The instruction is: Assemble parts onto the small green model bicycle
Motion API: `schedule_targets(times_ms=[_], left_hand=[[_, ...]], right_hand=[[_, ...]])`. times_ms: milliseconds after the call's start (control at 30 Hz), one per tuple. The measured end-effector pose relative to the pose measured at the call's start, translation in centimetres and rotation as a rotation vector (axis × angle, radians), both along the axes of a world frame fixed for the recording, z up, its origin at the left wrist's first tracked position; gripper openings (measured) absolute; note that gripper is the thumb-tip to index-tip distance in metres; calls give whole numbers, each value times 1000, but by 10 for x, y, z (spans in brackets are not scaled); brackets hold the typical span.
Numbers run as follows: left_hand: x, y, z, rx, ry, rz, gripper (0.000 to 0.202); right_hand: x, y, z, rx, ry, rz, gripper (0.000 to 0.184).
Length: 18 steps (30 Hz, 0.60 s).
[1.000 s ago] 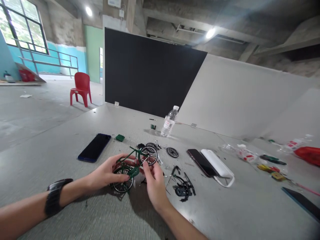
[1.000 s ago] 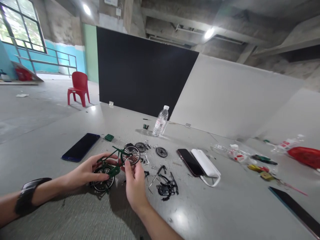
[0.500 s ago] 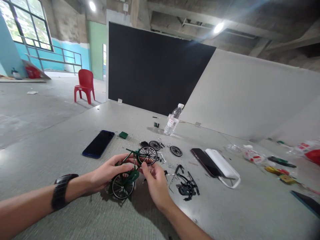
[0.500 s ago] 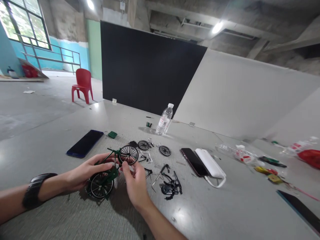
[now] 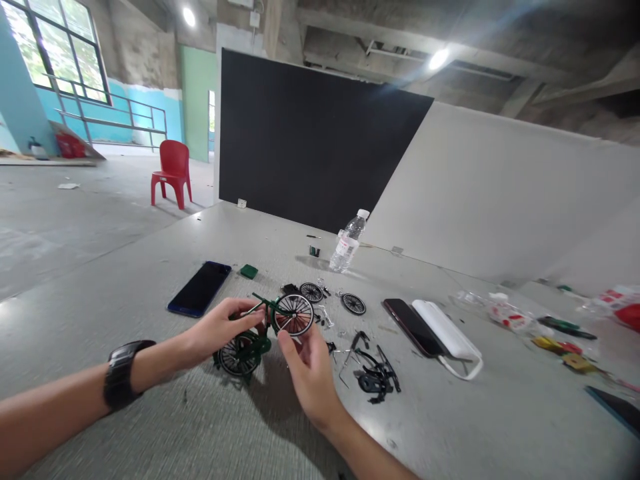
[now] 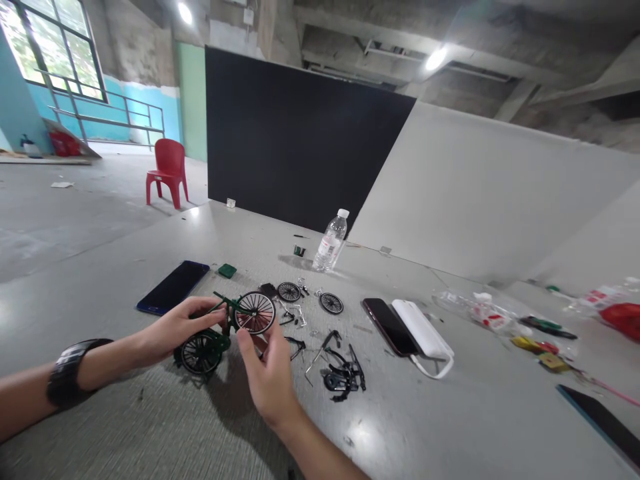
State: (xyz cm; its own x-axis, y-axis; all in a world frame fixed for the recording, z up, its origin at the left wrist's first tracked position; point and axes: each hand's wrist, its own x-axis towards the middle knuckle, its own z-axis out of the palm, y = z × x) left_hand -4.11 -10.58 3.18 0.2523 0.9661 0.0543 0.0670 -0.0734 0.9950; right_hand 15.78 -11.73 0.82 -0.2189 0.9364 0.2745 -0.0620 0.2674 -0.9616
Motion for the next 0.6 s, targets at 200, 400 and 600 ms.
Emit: schedule_targets(times_ms=[200,400,600], left_hand=[[-20,10,21,226,262,-48,34],[-25,1,34,217,355,-211,35],[-26,-6,28,61,203,-248,36]], right_hand=[[2,3,-3,-20,-13,-31,34],[3,0,-3,-9,-53,-32,46],[4,-3,0,46,-136,-41,51]])
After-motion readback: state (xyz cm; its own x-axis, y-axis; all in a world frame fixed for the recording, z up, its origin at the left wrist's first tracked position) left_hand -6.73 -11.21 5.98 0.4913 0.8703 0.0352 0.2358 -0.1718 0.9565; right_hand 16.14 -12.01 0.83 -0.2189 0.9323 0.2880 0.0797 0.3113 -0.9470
